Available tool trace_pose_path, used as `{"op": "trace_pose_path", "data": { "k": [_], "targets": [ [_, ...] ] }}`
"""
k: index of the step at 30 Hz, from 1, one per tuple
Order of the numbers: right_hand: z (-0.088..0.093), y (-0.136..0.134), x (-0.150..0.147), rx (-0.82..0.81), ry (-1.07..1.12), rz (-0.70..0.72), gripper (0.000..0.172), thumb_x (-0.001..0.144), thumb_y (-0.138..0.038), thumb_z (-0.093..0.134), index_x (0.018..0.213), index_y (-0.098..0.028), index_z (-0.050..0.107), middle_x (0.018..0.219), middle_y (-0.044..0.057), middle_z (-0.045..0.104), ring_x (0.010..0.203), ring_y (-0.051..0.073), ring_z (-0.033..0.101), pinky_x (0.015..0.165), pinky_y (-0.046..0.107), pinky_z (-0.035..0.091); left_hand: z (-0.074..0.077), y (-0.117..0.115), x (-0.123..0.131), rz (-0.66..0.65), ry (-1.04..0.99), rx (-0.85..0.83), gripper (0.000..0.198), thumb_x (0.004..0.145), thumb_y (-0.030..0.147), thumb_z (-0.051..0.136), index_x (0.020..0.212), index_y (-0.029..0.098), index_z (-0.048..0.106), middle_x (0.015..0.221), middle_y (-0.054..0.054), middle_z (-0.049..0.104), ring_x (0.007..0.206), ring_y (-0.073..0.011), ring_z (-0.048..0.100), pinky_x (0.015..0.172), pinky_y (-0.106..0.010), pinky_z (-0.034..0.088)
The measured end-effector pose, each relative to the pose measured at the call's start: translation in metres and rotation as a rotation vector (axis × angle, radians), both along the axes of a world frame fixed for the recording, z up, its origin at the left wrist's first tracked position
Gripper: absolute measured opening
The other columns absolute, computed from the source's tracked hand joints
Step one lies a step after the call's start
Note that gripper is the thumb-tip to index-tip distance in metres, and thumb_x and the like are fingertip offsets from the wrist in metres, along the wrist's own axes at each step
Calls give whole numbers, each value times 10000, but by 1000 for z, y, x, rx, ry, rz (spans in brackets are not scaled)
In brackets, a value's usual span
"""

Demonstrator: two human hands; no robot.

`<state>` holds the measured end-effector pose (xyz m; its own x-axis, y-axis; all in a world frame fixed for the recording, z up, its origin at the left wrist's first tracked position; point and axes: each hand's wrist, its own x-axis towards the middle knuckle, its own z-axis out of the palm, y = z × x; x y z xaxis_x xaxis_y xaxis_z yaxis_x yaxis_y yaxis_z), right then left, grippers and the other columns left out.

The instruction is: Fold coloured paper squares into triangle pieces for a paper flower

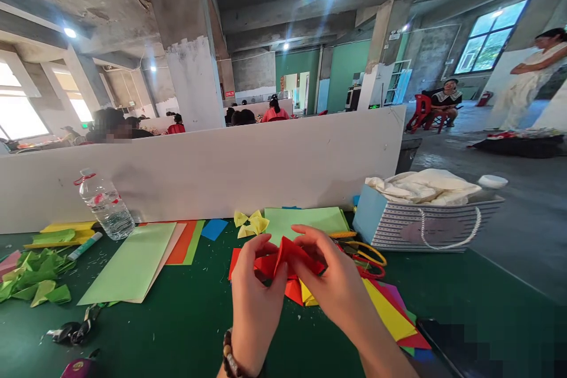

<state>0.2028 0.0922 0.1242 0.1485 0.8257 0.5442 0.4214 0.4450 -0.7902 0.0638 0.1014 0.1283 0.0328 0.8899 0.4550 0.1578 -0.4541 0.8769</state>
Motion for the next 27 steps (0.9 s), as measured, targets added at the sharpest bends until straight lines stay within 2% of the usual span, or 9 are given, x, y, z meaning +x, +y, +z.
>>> {"op": "trace_pose_path", "data": {
  "k": [6, 13, 17, 20, 23, 25, 27],
  "targets": [
    [-2, 4, -4, -69, 43, 60, 324, 844, -275, 530, 1166, -244, 536, 1022, 59, 659, 878, 187, 661, 721, 297, 568, -6, 1, 1, -22, -17, 31, 412, 824, 139, 582, 1216, 245, 516, 1047, -69, 670, 919, -181, 684, 729, -291, 594],
    [2, 3, -6, -152, 100, 147, 327, 861, -273, 491, 1183, -224, 513, 897, 36, 657, 750, 165, 642, 679, 297, 566, -1, -1, 0, -41, -45, 6, 490, 849, 148, 555, 1310, 247, 423, 1105, -84, 655, 883, -170, 696, 749, -305, 595],
    [7, -1, -5, -184, -24, 100, 328, 849, -280, 493, 1168, -233, 550, 860, 26, 672, 675, 159, 630, 587, 272, 538, 0, 0, -3, -23, -36, -9, 428, 836, 156, 564, 1243, 220, 447, 1000, -63, 679, 812, -158, 693, 716, -291, 587],
    [9, -3, -2, -170, -137, 69, 321, 846, -283, 501, 1158, -263, 573, 944, 29, 677, 793, 170, 650, 654, 276, 538, 3, 2, -6, -29, 25, -59, 320, 822, 144, 560, 1131, 213, 511, 921, -39, 703, 787, -151, 688, 712, -270, 568],
    [10, -4, 3, -123, -154, 77, 258, 868, -296, 496, 1103, -263, 599, 1005, 35, 666, 915, 176, 638, 751, 278, 529, 7, 2, -10, -95, 100, -93, 147, 828, 167, 552, 966, 196, 593, 911, -44, 706, 773, -152, 673, 673, -242, 541],
    [11, -3, 6, -115, -144, 104, 189, 879, -297, 494, 1012, -249, 620, 976, 31, 666, 892, 169, 634, 745, 263, 521, 9, 3, -11, -140, 111, -96, 110, 841, 195, 546, 917, 185, 626, 924, -55, 699, 790, -158, 662, 679, -242, 529],
    [11, -2, 7, -112, -122, 126, 154, 883, -293, 497, 943, -238, 628, 920, 21, 667, 846, 162, 630, 713, 246, 512, 10, 3, -11, -183, 70, -106, 151, 853, 211, 533, 953, 175, 641, 954, -72, 692, 817, -165, 655, 703, -249, 526]
  ]
}}
